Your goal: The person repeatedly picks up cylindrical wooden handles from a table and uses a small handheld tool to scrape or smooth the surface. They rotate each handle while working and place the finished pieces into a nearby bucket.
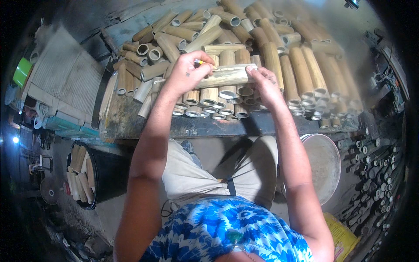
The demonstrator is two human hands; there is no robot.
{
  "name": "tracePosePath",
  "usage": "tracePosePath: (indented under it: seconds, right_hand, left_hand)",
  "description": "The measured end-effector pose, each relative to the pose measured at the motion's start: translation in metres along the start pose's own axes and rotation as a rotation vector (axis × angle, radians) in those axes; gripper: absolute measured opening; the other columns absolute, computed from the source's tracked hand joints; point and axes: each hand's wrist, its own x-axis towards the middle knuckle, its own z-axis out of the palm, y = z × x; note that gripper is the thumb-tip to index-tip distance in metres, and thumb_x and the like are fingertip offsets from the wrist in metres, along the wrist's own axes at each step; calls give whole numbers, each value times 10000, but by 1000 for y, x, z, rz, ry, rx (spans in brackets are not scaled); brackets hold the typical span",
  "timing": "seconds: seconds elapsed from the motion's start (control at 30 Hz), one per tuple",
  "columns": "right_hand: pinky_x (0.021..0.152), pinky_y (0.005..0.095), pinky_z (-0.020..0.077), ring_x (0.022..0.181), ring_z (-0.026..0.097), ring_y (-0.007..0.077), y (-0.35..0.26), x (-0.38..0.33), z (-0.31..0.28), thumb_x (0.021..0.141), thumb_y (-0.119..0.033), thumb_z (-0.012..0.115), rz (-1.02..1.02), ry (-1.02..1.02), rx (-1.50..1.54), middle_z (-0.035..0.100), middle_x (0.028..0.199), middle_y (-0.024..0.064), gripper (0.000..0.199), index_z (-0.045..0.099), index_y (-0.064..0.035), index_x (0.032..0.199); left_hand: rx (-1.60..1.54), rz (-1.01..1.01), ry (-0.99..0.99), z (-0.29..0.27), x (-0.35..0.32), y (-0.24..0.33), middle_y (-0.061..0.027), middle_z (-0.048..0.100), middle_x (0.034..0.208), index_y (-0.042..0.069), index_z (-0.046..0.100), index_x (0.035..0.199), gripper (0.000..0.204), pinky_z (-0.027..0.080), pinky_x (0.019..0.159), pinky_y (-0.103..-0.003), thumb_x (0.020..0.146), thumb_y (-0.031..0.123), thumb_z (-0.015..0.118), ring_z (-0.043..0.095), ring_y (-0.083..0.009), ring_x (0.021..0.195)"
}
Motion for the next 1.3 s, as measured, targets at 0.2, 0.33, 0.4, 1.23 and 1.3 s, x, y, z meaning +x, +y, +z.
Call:
tracePosePath:
  seconds: [0.2, 0.33, 0.4, 1.23, 1.3]
  right_hand:
    - [689, 288, 528, 805, 620, 136, 0, 1, 1, 920, -302, 608, -14, -36, 57, 674, 921, 70, 333, 644, -4, 1064]
    - [677, 290, 527, 795, 615, 129, 1, 2, 0, 912, -325, 618, -38, -19, 1, 665, 902, 62, 353, 644, 1, 1045]
    - [743, 258, 448, 817, 584, 104, 2, 3, -1, 916, -356, 596, 12, -37, -2, 667, 921, 41, 374, 645, -21, 1076]
    - [651, 282, 531, 733, 619, 126, 8, 5, -2, 927, -294, 602, -66, -34, 60, 670, 897, 58, 306, 650, -8, 1025]
    - [650, 280, 529, 735, 617, 124, 8, 5, -3, 925, -299, 605, -68, -40, 41, 669, 903, 56, 313, 647, -10, 1037]
  left_hand:
    - [11, 42, -8, 45, 15, 10, -57, 671, 795, -4, 672, 905, 150, 486, 650, -243, 803, 96, 627, 620, -101, 725]
    - [126, 67, 19, 53, 20, 9, -44, 668, 759, 9, 681, 902, 151, 477, 633, -235, 813, 118, 624, 609, -85, 700]
    - [145, 71, 10, 53, 21, 8, -61, 652, 721, 12, 674, 893, 151, 469, 607, -253, 813, 129, 622, 582, -88, 660]
    - [75, 10, 213, 4, -9, 15, -71, 678, 836, 0, 667, 1000, 203, 498, 668, -280, 873, 156, 646, 630, -152, 743]
    - [340, 55, 208, -18, -30, 11, -105, 685, 856, 4, 667, 1025, 222, 503, 683, -303, 876, 168, 657, 652, -204, 767]
